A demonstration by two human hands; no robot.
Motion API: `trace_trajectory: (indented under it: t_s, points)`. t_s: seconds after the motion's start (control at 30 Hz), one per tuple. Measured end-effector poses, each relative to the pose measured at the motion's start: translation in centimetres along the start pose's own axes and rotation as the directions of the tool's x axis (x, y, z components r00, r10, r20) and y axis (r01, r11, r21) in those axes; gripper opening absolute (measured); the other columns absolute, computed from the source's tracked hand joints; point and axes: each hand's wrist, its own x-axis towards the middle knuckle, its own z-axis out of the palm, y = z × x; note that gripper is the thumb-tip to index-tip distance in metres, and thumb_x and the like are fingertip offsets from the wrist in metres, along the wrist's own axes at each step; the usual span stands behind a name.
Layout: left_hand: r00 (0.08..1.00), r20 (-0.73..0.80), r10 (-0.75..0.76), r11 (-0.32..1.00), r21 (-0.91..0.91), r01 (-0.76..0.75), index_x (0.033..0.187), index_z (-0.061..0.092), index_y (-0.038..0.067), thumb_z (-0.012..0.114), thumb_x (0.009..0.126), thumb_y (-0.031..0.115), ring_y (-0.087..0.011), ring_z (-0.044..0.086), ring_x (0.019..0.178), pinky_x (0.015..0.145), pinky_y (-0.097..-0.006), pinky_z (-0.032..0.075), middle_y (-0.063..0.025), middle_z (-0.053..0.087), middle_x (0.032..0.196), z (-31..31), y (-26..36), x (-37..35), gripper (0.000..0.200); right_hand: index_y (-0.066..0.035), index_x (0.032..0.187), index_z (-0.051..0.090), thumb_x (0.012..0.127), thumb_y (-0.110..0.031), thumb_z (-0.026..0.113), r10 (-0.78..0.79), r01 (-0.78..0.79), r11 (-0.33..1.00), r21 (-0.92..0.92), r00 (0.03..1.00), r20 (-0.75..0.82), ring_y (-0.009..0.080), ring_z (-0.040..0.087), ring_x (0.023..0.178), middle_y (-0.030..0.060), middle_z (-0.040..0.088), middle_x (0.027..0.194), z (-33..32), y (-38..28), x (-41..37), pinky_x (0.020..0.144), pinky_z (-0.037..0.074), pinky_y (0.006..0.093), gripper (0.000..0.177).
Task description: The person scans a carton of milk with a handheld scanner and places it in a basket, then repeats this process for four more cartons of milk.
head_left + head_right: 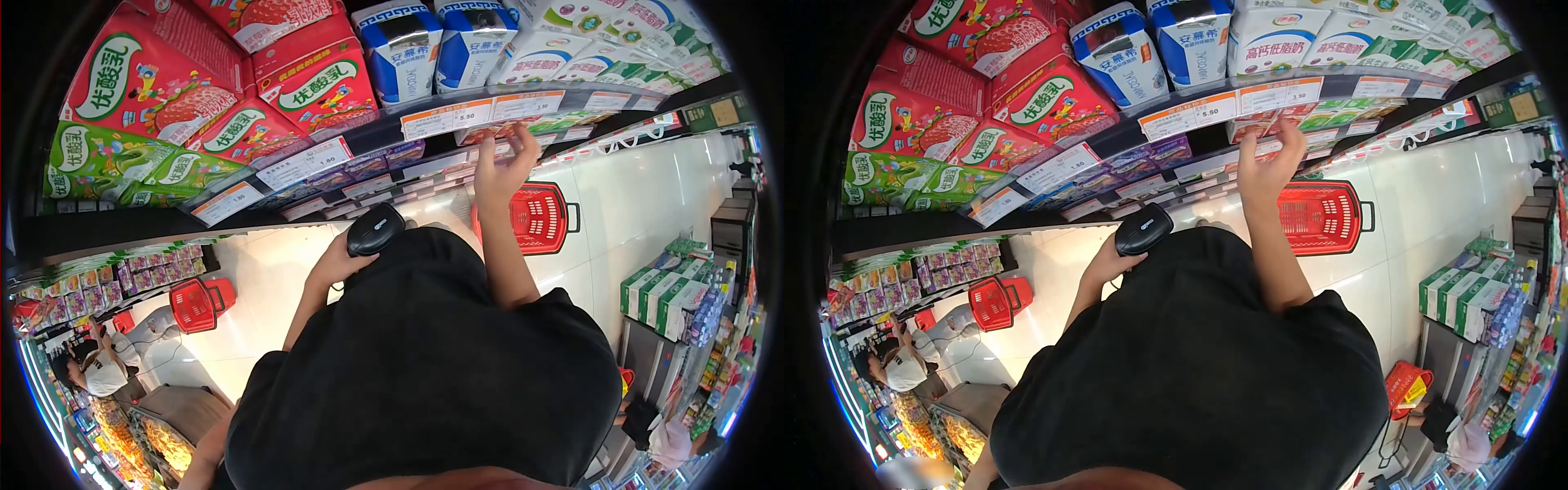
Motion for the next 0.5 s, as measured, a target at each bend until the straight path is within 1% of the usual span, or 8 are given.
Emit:
trace_trajectory:
  t_s: [0.03, 0.07, 0.1, 0.2, 0.23, 0.3, 0.43, 0.5]
  points:
    - [1.0, 0.008, -0.011, 1.0, 0.004, 0.011, 0.131, 0.051, -0.002, 0.078, 0.073, 0.01, -0.0151, 0.059, 0.103, 0.092, -0.0296, 0.046, -0.0093, 0.064, 0.114, 0.1, 0.1, 0.0, 0.064, 0.003, 0.118, 0.051, 0.076, -0.005, 0.072, 0.001, -0.001, 1.0, -0.001, 1.0, -0.002, 0.0291, 0.05, 0.106, 0.0186, 0.051, 0.116, 0.3, -0.1, 0.5, 0.09, 0.043, 0.0386, 0.047]
    - [1.0, 0.016, -0.022, 1.0, 0.009, 0.022, 0.131, 0.051, -0.002, 0.077, 0.073, 0.01, -0.016, 0.058, 0.107, 0.095, -0.0306, 0.044, -0.0101, 0.064, 0.116, 0.1, 0.3, 0.1, 0.065, 0.004, 0.121, 0.047, 0.073, -0.009, 0.076, 0.004, -0.004, 1.0, -0.01, 1.0, 0.006, 0.0295, 0.048, 0.105, 0.0181, 0.048, 0.115, 0.6, -0.2, 1.0, 0.09, 0.042, 0.0392, 0.057]
    - [1.0, 0.016, -0.023, 1.0, 0.011, 0.022, 0.131, 0.051, -0.002, 0.077, 0.073, 0.01, -0.016, 0.058, 0.107, 0.095, -0.0306, 0.044, -0.0101, 0.064, 0.116, 0.2, 0.5, 0.1, 0.065, 0.005, 0.124, 0.043, 0.071, -0.012, 0.08, 0.006, -0.006, 1.0, -0.017, 1.0, 0.013, 0.0298, 0.046, 0.104, 0.0176, 0.045, 0.114, 0.9, -0.3, 1.4, 0.09, 0.041, 0.0398, 0.067]
    - [1.0, 0.023, -0.018, 0.999, 0.028, 0.017, 0.132, 0.05, -0.002, 0.077, 0.074, 0.01, -0.0163, 0.059, 0.107, 0.095, -0.0303, 0.045, -0.0104, 0.064, 0.116, 0.1, 0.7, 0.2, 0.066, 0.005, 0.125, 0.039, 0.066, -0.018, 0.087, 0.07, -0.071, 0.995, -0.069, 0.997, -0.015, 0.031, 0.043, 0.103, 0.0185, 0.042, 0.112, 1.8, -0.4, 1.7, 0.09, 0.04, 0.0416, 0.08]
    - [0.999, 0.03, -0.023, 0.998, 0.052, 0.022, 0.133, 0.049, -0.002, 0.077, 0.074, 0.01, -0.0165, 0.059, 0.107, 0.095, -0.0304, 0.044, -0.0107, 0.064, 0.117, 0.0, 0.5, 0.3, 0.067, 0.005, 0.125, 0.039, 0.066, -0.018, 0.087, 0.069, -0.07, 0.995, -0.064, 0.998, -0.012, 0.031, 0.043, 0.103, 0.0185, 0.042, 0.112, 2.0, -0.5, 1.7, 0.09, 0.04, 0.0416, 0.08]
    - [0.999, 0.036, -0.031, 0.997, 0.074, 0.028, 0.134, 0.048, -0.002, 0.077, 0.074, 0.01, -0.0167, 0.059, 0.108, 0.095, -0.0304, 0.044, -0.011, 0.064, 0.117, 0.0, 0.3, 0.2, 0.068, 0.006, 0.13, 0.035, 0.066, -0.018, 0.088, 0.038, -0.035, 0.991, -0.129, 0.999, 0.021, 0.024, 0.047, 0.105, 0.0142, 0.041, 0.115, 2.3, -0.7, 1.6, 0.093, 0.04, 0.0368, 0.087]
    - [0.999, 0.028, -0.016, 0.998, 0.057, 0.015, 0.136, 0.047, -0.002, 0.076, 0.074, 0.009, -0.017, 0.059, 0.109, 0.096, -0.0305, 0.044, -0.0112, 0.063, 0.118, 0.3, 0.2, -0.1, 0.07, 0.006, 0.127, 0.034, 0.063, -0.018, 0.09, 0.089, -0.083, 0.981, -0.178, 0.996, 0.03, 0.0231, 0.048, 0.103, 0.0144, 0.041, 0.114, 2.7, -0.5, 1.9, 0.091, 0.041, 0.036, 0.088]
    - [1.0, 0.019, -0.017, 0.998, 0.059, 0.016, 0.136, 0.046, -0.002, 0.076, 0.074, 0.009, -0.017, 0.059, 0.109, 0.096, -0.0305, 0.044, -0.0112, 0.063, 0.118, 0.3, 0.2, -0.4, 0.07, 0.006, 0.122, 0.036, 0.064, -0.017, 0.089, 0.036, -0.032, 0.984, -0.178, 0.999, 0.02, 0.0226, 0.048, 0.101, 0.0134, 0.04, 0.112, 2.8, -0.6, 2.0, 0.091, 0.041, 0.0359, 0.083]
